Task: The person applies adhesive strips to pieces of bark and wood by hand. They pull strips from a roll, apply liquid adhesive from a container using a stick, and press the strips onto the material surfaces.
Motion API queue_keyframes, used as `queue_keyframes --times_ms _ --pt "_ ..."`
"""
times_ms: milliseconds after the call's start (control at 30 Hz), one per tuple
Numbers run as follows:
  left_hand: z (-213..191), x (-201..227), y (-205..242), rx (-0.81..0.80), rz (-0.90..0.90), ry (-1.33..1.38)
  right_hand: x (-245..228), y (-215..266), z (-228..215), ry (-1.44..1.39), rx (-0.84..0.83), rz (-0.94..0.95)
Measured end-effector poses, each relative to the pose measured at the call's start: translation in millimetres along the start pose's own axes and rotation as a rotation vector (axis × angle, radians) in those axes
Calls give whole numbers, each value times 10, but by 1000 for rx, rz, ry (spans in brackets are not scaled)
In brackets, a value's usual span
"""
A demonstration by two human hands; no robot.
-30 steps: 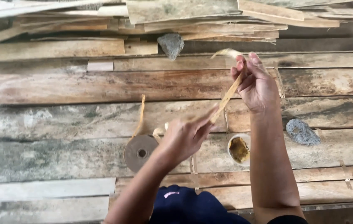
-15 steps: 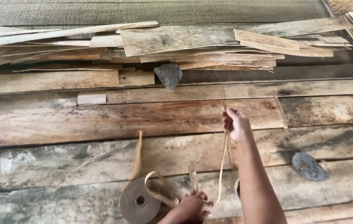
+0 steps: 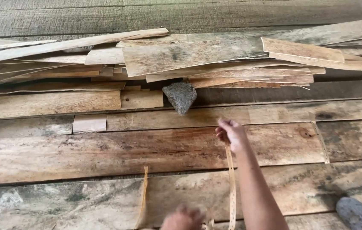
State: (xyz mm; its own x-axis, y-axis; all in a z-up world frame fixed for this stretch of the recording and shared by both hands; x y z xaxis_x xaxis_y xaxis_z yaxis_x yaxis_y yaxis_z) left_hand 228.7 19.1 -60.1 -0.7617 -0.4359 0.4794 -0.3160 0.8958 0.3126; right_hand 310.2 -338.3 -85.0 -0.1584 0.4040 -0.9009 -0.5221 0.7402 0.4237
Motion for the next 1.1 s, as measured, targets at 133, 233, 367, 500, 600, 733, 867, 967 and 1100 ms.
queue_keyframes --times_ms 133,233,367,500,600,733,867,967,1100 --pt "-1081 -301 -1142 328 7 -36 206 16 384 70 -70 111" --pt "-1226 -584 -1808 412 -18 98 191 47 460 117 -58 142" --pt "-1170 -739 -2411 389 63 239 298 -102 415 201 20 80" --pt "-1275 -568 -2486 445 119 218 422 -263 328 290 94 35" --pt "-1358 -512 -2478 457 44 124 246 -105 375 484 125 36" --pt "-1333 -520 -2490 440 9 28 145 -5 397 635 38 52" --pt "-1303 -498 -2461 486 46 -42 -18 283 360 383 -48 129" --pt "-1291 -486 -2461 524 73 -83 55 300 310 406 -93 128" --pt "-1218 -468 -2443 526 67 -115 190 306 207 418 -107 131"
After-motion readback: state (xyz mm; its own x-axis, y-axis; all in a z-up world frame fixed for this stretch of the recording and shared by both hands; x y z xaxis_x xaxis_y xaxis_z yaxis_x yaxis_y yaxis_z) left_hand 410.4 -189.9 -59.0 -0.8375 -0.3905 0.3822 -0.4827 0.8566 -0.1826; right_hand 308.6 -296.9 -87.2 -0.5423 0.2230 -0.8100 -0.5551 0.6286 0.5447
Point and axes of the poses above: each hand's wrist, its own y-axis away from the middle knuckle, its own z-axis out of the palm, x = y × z, the point moved 9 cm from there along -y, towards the middle knuckle, and after that the axes turned 4 degrees about -z, right-handed, at the moved point
